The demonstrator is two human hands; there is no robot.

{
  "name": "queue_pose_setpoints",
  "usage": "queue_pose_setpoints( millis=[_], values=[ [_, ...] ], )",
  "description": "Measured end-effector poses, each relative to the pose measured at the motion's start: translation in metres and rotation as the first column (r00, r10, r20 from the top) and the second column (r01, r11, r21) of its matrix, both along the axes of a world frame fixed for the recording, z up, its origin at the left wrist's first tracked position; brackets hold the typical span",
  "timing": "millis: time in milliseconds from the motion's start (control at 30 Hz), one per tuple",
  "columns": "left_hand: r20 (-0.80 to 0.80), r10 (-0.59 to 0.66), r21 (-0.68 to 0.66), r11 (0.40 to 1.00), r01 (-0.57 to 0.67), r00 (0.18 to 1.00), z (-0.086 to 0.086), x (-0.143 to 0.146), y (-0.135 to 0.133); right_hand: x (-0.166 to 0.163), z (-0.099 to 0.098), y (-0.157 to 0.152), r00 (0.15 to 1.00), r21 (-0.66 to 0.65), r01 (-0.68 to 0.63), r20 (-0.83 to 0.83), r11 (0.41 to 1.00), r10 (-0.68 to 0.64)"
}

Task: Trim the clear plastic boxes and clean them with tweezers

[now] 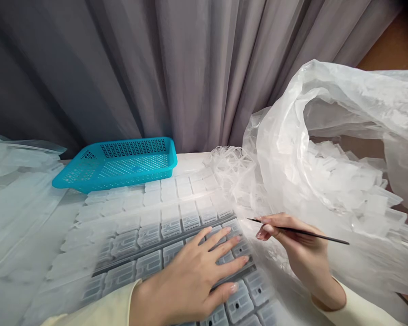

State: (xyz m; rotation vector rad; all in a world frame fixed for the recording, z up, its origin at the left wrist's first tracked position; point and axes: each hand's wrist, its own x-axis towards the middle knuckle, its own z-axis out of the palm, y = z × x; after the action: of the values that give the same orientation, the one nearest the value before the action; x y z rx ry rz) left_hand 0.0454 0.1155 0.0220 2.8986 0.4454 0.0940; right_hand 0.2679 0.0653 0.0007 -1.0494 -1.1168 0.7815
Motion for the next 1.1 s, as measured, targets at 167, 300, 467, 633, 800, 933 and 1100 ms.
queue_pose_setpoints(
  millis=[167,300,467,633,800,933,1100],
  values=[
    [0.002,-0.013,0.053,0.999,0.013,1.000,-0.003,0.000,0.001,0.005,0.001,0.005,0.995,-0.098,-0.079,0.049,0.992,0.084],
    [0.008,-0.035,0.126,0.991,0.034,0.999,-0.003,0.001,0.000,0.002,-0.001,0.007,0.993,-0.168,-0.102,0.043,0.980,0.111],
    [0.011,-0.043,0.175,0.984,0.040,0.999,-0.005,0.003,-0.001,-0.002,-0.005,0.012,0.989,-0.234,-0.130,0.044,0.964,0.144],
    [0.062,-0.025,0.130,0.991,0.017,0.998,-0.008,0.002,0.000,-0.004,-0.009,0.015,0.982,-0.252,-0.145,0.081,0.957,0.171],
    [0.055,-0.029,0.108,0.994,0.023,0.998,-0.007,0.002,0.000,-0.006,-0.011,0.015,0.970,-0.254,-0.149,0.149,0.956,0.191],
    [0.057,-0.026,0.101,0.995,0.020,0.998,-0.006,0.002,0.000,-0.009,-0.008,0.015,0.950,-0.244,-0.135,0.244,0.960,0.195],
    [0.089,-0.025,0.090,0.996,0.017,0.996,-0.008,0.003,0.000,-0.013,-0.009,0.015,0.926,-0.223,-0.123,0.325,0.967,0.192]
  ],
)
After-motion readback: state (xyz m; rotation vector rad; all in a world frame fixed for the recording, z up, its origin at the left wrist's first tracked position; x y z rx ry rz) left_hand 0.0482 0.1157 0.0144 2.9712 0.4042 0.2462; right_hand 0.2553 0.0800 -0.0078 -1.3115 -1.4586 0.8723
